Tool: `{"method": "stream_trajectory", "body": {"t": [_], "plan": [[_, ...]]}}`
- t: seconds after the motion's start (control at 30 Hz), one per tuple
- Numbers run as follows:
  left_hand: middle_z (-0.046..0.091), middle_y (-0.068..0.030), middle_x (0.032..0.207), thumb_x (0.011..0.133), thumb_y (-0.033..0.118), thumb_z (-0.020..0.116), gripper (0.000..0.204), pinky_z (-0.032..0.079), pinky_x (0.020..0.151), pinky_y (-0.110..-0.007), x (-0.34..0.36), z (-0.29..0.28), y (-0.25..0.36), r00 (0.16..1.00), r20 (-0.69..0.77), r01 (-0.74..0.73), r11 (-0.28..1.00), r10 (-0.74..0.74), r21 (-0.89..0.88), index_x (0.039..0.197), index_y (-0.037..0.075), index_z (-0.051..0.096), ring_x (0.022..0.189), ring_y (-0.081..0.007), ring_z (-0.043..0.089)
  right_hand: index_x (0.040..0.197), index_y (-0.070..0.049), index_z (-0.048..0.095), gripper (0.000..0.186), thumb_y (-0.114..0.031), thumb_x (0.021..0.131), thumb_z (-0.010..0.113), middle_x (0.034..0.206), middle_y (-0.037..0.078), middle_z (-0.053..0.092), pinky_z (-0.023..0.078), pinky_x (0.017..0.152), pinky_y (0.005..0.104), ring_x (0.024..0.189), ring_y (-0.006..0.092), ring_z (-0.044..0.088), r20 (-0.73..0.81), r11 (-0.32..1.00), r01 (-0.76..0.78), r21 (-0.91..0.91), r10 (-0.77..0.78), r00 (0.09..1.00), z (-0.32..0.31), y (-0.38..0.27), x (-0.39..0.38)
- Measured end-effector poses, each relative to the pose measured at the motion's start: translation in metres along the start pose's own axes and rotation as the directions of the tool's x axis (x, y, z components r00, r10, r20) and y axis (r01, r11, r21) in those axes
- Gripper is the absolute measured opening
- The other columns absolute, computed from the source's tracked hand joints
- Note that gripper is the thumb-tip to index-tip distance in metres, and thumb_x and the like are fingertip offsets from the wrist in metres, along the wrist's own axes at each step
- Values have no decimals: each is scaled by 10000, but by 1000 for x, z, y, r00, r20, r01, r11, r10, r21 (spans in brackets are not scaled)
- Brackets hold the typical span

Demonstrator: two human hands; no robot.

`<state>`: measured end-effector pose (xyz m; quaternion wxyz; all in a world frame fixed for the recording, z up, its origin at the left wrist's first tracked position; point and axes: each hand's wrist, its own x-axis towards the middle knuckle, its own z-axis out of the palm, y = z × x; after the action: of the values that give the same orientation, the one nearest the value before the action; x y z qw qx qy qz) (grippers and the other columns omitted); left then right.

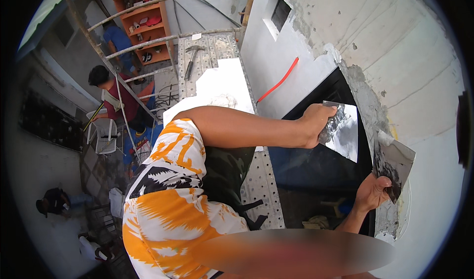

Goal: The person applies plaster to a ceiling using a trowel and a hawk. They repeatedly scoop plaster from the hawk and spread it across the ceiling surface, smoothing the material in place.

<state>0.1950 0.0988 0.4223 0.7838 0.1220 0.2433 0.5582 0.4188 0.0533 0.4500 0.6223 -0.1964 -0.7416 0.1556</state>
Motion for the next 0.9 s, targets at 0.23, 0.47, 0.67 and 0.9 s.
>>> {"method": "stream_trajectory", "body": {"t": [0.23, 0.47, 0.67, 0.9], "plan": [[690, -109, 1080, 1046, 173, 470, 249, 597, 896, -419, -48, -47, 37, 992, -126, -7, 1000, 5, -16, 1183, 13, 603, 950, -220, 714, 1373, -87, 611, 450, 19, 936, 601, 1280, 179, 566, 448, 1030, 388, 1171, 351, 575, 493, 886, -17, -464, 274, 825, 62, 18, -15], [713, -168, 1132, 1067, 320, 463, 402, 601, 903, -468, -79, -182, 144, 856, 26, -503, 843, 516, -190, 1254, -11, 593, 979, -306, 731, 1318, 25, 583, 493, -389, 1053, 541, 1194, 127, 644, 510, 933, 368, 1075, 253, 634, 244, 579, -803, -141, 806, 539, 56, 114, -93], [694, -138, 1218, 1070, 253, 466, 359, 517, 1015, -490, -182, -432, 161, 414, -610, -778, 611, 676, 149, 1289, 1, 596, 1072, -308, 691, 1371, 1, 507, 511, -404, 1059, 513, 1293, 126, 620, 516, 1005, 482, 1163, 277, 629, 271, -208, -885, 417, 958, -98, 100, 181, -204], [626, -71, 1376, 1061, 400, 427, 399, 292, 1024, -730, -273, -564, 36, 167, -976, -413, 909, 140, 60, 1345, 187, 609, 1283, -382, 554, 1423, -94, 507, 531, -478, 1068, 413, 1389, 111, 601, 449, 1088, 521, 1253, 324, 588, 477, -543, -683, 489, 821, -312, 158, 203, -322]]}}
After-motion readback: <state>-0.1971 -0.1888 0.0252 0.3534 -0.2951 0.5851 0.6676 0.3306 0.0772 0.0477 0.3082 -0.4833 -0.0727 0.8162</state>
